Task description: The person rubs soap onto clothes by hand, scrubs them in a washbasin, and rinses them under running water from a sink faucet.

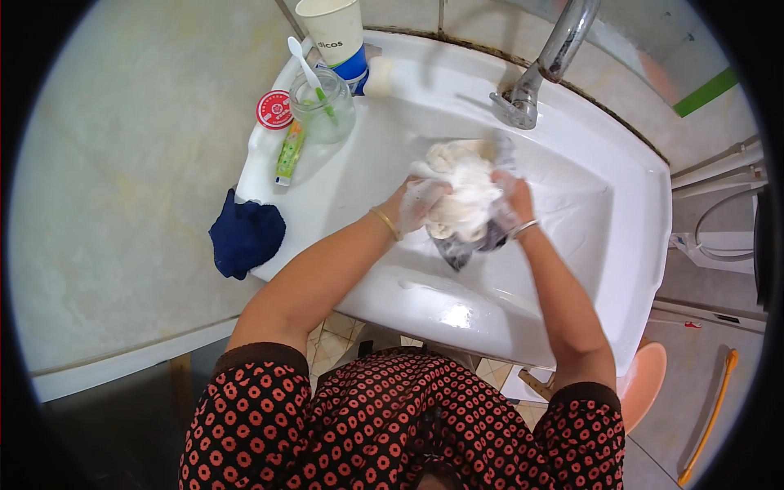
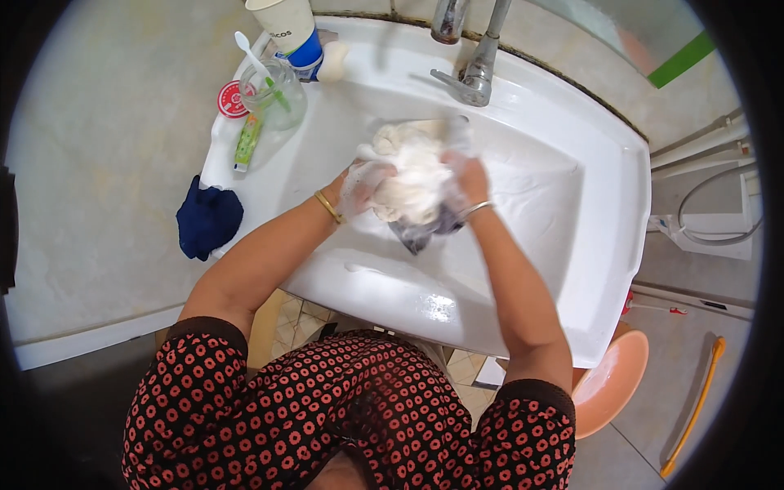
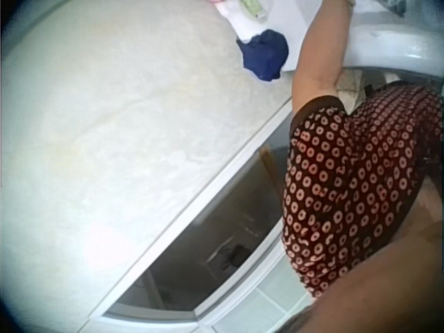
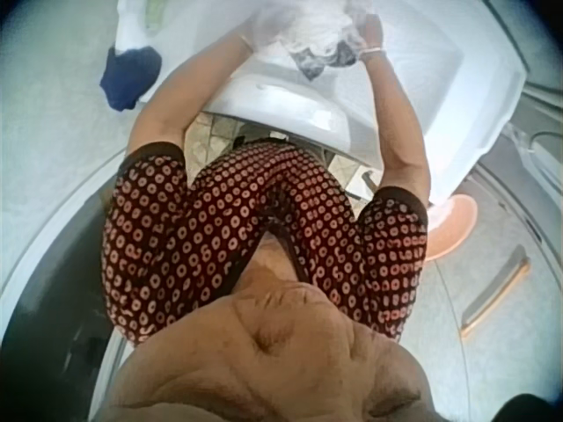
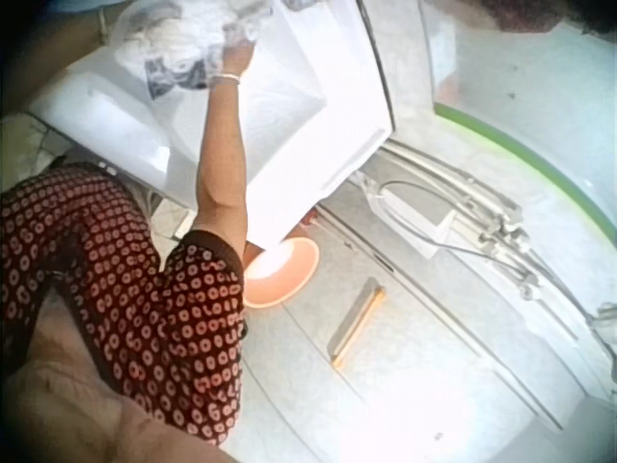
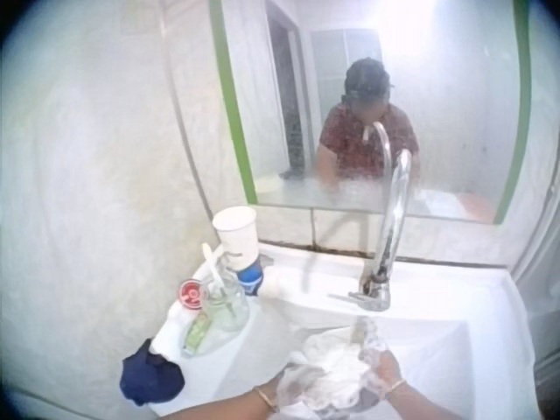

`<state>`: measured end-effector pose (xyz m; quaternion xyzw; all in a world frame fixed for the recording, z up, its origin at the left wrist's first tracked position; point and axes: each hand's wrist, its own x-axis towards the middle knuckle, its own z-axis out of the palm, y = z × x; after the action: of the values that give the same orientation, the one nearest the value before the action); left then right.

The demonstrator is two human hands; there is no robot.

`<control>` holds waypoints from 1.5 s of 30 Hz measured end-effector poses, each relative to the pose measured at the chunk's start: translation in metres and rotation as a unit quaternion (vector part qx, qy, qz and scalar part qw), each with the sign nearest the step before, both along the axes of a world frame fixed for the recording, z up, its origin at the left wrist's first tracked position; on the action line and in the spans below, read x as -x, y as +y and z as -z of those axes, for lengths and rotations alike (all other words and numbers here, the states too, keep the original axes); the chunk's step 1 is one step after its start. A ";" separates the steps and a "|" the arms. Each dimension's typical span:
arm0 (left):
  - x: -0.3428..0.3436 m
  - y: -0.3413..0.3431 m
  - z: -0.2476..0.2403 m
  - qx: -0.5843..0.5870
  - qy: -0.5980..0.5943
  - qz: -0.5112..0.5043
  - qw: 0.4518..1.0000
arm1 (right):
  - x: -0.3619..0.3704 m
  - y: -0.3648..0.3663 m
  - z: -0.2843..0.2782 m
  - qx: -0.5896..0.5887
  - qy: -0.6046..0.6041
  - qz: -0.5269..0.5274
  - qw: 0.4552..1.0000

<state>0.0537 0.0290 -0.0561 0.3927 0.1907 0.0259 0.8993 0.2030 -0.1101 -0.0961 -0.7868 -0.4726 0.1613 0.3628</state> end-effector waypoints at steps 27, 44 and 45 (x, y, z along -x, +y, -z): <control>0.021 0.009 0.015 -0.734 -0.063 0.166 0.655 | -0.034 -0.035 -0.023 0.406 -0.292 0.070 0.863; 0.001 0.009 0.050 0.282 -0.178 0.064 0.941 | 0.106 0.034 -0.052 -0.048 -0.109 -0.003 0.993; -0.004 -0.005 0.031 0.270 -0.152 0.024 0.951 | 0.090 0.038 -0.035 -0.019 -0.189 0.088 0.978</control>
<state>0.0576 0.0240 -0.0867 0.1315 0.0420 0.0115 0.9904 0.1130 -0.0721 -0.0612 -0.8345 -0.4645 -0.0315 0.2948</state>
